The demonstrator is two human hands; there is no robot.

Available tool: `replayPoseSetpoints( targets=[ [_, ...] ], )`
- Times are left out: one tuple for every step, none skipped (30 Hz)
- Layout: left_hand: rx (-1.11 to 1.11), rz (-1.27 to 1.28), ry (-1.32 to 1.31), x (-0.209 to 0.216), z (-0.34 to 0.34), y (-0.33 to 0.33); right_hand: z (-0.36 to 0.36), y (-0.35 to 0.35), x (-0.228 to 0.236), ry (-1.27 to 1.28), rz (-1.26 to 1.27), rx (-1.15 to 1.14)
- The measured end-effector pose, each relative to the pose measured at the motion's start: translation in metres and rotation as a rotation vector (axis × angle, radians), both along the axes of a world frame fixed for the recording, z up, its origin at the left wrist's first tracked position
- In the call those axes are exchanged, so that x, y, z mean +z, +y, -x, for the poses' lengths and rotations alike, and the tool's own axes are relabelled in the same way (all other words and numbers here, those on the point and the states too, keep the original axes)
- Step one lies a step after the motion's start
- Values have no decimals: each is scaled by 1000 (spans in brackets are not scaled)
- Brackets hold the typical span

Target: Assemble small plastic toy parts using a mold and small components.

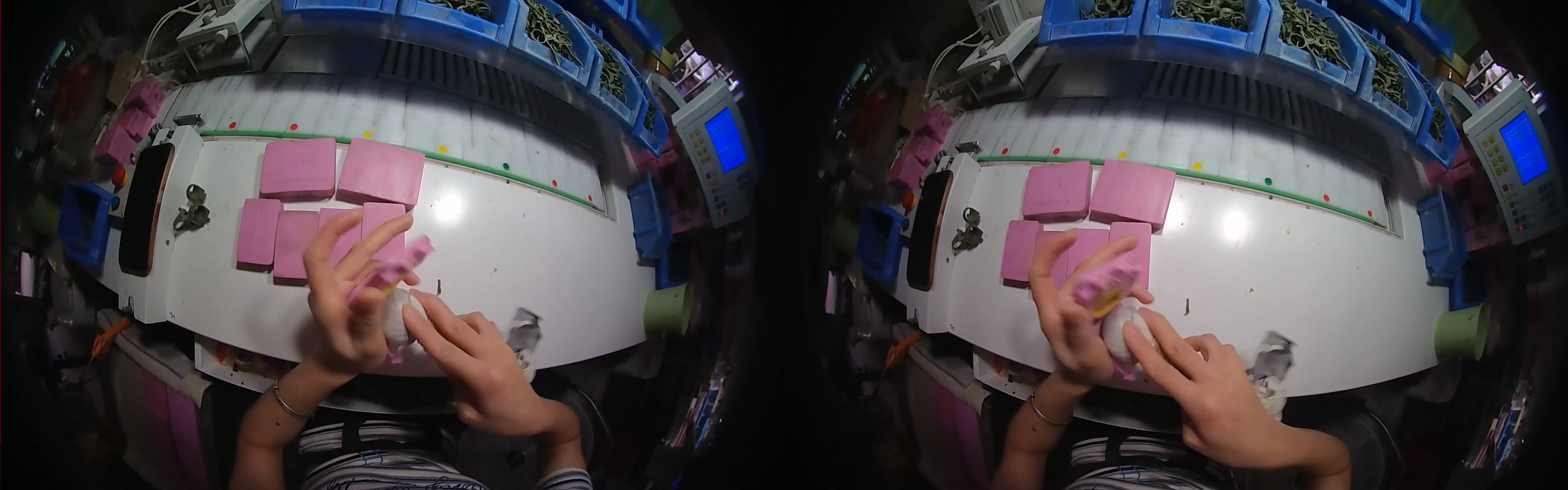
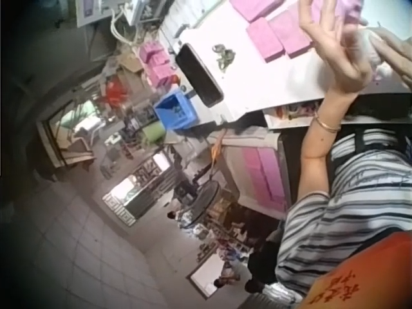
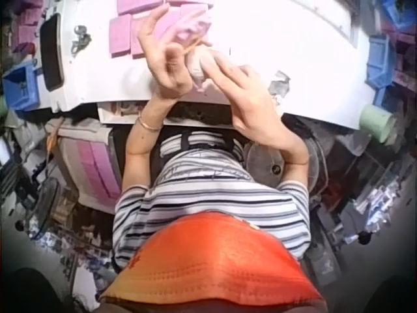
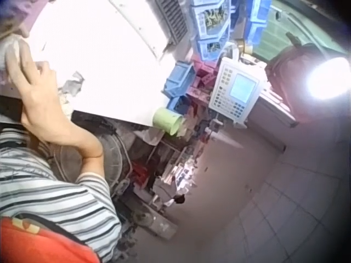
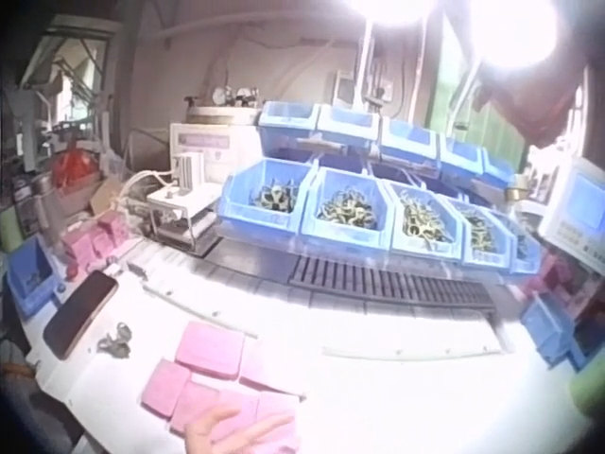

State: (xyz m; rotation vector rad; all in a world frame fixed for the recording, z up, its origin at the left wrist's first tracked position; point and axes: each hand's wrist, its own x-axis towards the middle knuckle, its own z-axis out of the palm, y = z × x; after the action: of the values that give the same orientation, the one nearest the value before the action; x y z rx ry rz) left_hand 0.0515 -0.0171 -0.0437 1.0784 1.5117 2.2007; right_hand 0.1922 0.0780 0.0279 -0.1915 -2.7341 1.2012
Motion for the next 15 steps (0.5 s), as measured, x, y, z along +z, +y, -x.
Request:
replayPoseSetpoints(
  targets=[
    [-11, 42, 61, -2, -1, -1, 1, 1, 1, -103, -20, 80],
    [-40, 126, 14, 0, -4, -5, 2, 4, 2, -158, 27, 77],
    [-38, 125, 18, -3, -4, -8, 3, 9, 2, -154, 26, 80],
    [-41, 156, 50, -7, -3, -10, 3, 16, 3, -207, 78, 73],
    [-47, 183, 74, -10, -5, -8, -1, 23, 4, -268, 128, 64],
    [-66, 263, -27, -5, -4, -10, -8, 24, -4, -175, -12, 33],
    [-62, 262, -32, -6, -2, -9, -9, 21, -5, -179, -13, 37],
    [-130, 205, -86, -7, 0, -8, -8, 16, -6, -73, -148, -52],
    [-198, 148, -139, -7, 1, -7, -6, 10, -7, 35, -282, -141],
    [-223, 151, -184, -4, -3, -7, -4, 5, -10, 111, -172, -134],
    [-230, 151, -187, -2, -3, -8, -4, -2, -20, 229, -86, -161],
    [-232, 143, -211, -2, -1, -9, -5, -2, -27, 301, -102, -122],
    [-234, 135, -236, -2, 0, -10, -6, -2, -31, 372, -119, -82],
    [-166, 151, -169, -3, -1, -10, -3, -4, -31, 372, -113, -81],
    [-164, 155, -170, -4, -2, -11, 1, -7, -31, 401, -89, -112]
  ],
)
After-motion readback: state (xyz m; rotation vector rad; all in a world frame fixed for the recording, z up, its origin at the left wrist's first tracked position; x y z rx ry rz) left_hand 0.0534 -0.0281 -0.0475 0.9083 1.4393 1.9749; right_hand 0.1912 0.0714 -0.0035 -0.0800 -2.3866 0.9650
